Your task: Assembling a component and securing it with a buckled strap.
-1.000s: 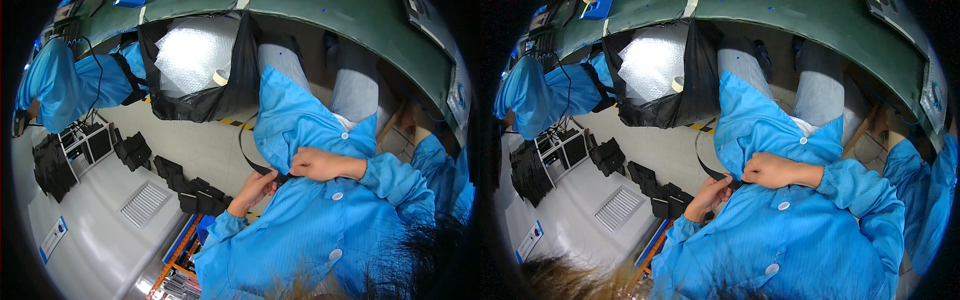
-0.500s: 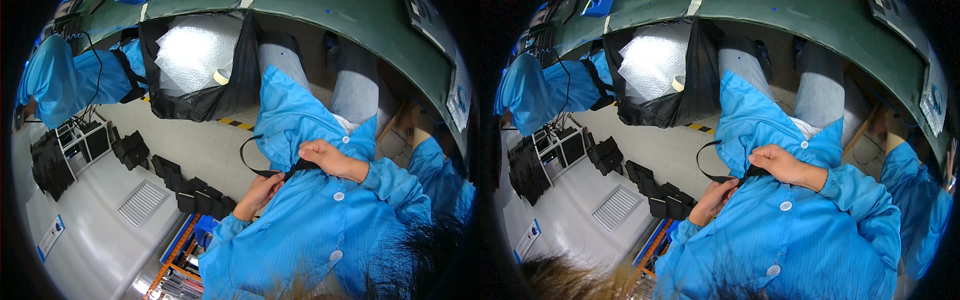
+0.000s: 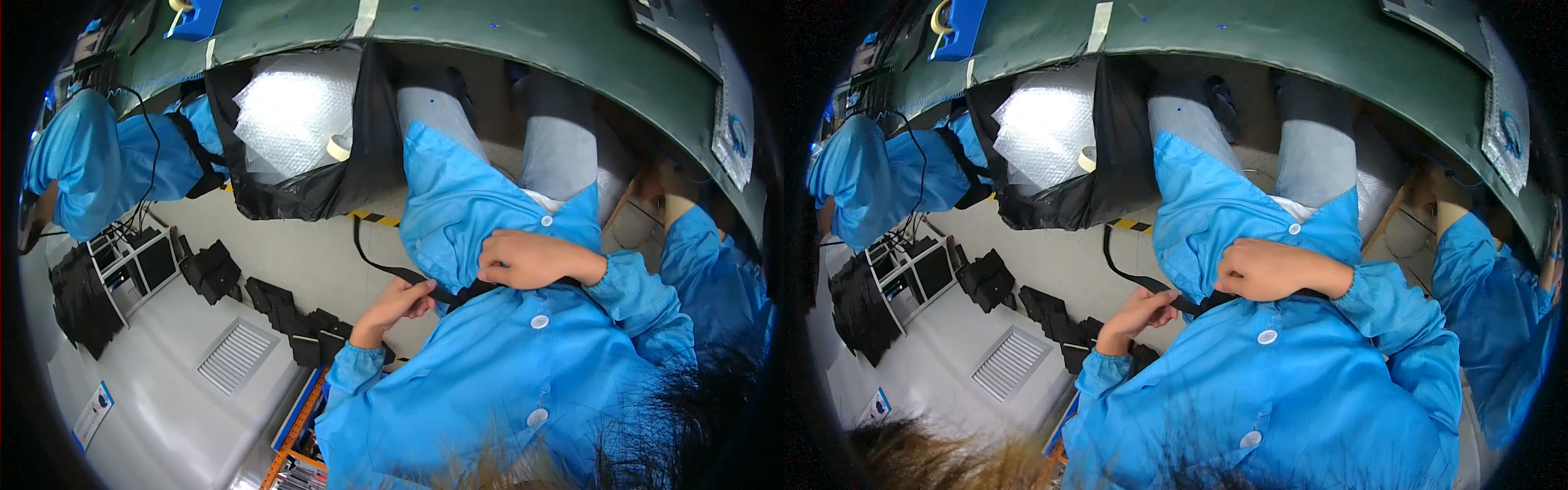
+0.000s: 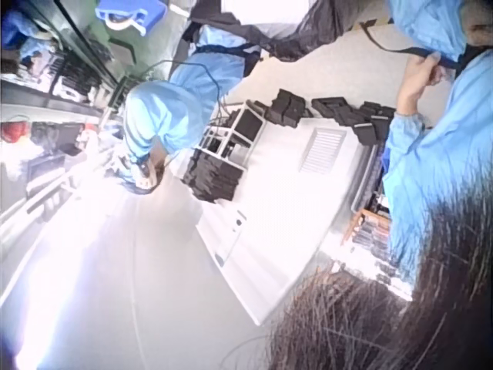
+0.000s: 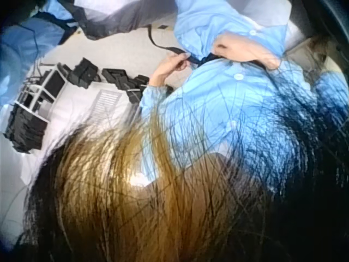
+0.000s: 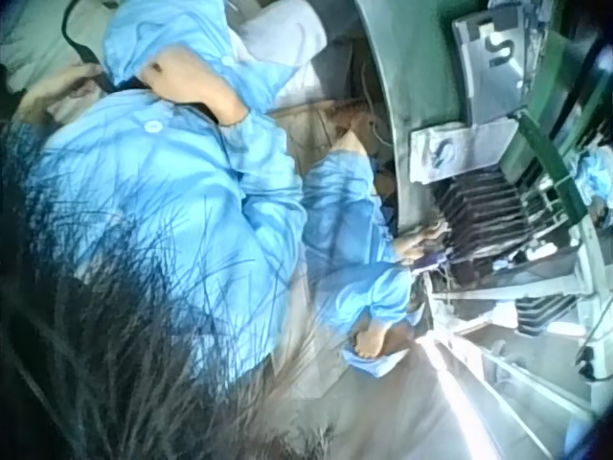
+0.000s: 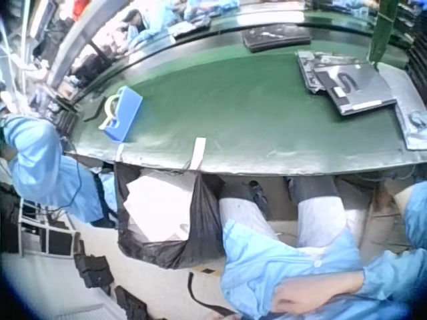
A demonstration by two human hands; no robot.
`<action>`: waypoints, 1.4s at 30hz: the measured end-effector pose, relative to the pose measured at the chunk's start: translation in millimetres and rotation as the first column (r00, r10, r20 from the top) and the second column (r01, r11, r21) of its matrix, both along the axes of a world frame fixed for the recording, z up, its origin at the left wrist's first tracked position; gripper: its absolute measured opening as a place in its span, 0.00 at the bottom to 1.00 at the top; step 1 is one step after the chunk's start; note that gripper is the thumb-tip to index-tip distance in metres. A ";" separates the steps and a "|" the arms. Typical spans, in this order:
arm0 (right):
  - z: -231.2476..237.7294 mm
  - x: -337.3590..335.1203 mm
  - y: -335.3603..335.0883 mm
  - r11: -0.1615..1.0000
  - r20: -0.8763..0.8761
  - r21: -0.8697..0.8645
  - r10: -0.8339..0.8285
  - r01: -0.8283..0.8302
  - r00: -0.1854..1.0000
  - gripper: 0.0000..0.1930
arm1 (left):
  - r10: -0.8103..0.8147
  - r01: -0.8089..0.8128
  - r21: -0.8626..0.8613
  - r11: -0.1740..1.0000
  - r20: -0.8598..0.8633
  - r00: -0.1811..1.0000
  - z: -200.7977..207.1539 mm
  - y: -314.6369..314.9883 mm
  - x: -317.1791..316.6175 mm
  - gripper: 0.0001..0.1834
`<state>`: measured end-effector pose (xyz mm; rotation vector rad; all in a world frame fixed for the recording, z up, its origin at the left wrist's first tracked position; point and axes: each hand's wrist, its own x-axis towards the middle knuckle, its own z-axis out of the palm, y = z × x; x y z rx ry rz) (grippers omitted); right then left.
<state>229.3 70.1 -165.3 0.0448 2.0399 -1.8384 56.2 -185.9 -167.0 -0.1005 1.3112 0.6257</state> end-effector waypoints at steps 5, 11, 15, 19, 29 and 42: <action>-11.7 -1.5 -7.8 0.999 0.181 0.035 0.031 -0.038 0.983 0.16 | -0.601 0.462 -0.406 0.788 -0.667 0.440 50.9 50.2 -37.0 0.24; -47.9 -5.7 -19.3 0.996 0.179 0.031 0.074 -0.081 0.981 0.21 | -0.103 0.654 0.442 0.614 -0.777 0.621 34.8 65.8 19.1 0.15; -15.4 -15.7 -12.1 0.979 0.327 0.002 0.192 -0.203 0.926 0.22 | -0.225 0.605 0.442 0.662 -0.653 0.723 24.1 64.7 25.9 0.15; -20.7 -15.1 -26.7 0.980 0.108 0.144 0.125 -0.140 0.986 0.22 | -0.225 0.633 0.509 0.583 -0.648 0.728 7.0 53.3 19.5 0.15; -49.8 0.2 -40.9 0.871 0.503 -0.330 -0.164 0.364 0.849 0.21 | 0.069 0.555 0.570 0.605 -0.733 0.677 -10.0 35.1 35.4 0.11; 4.2 18.1 0.0 0.877 0.131 -0.092 -0.459 0.472 0.879 0.11 | 0.045 0.651 0.490 0.579 -0.817 0.575 -2.4 33.2 39.3 0.11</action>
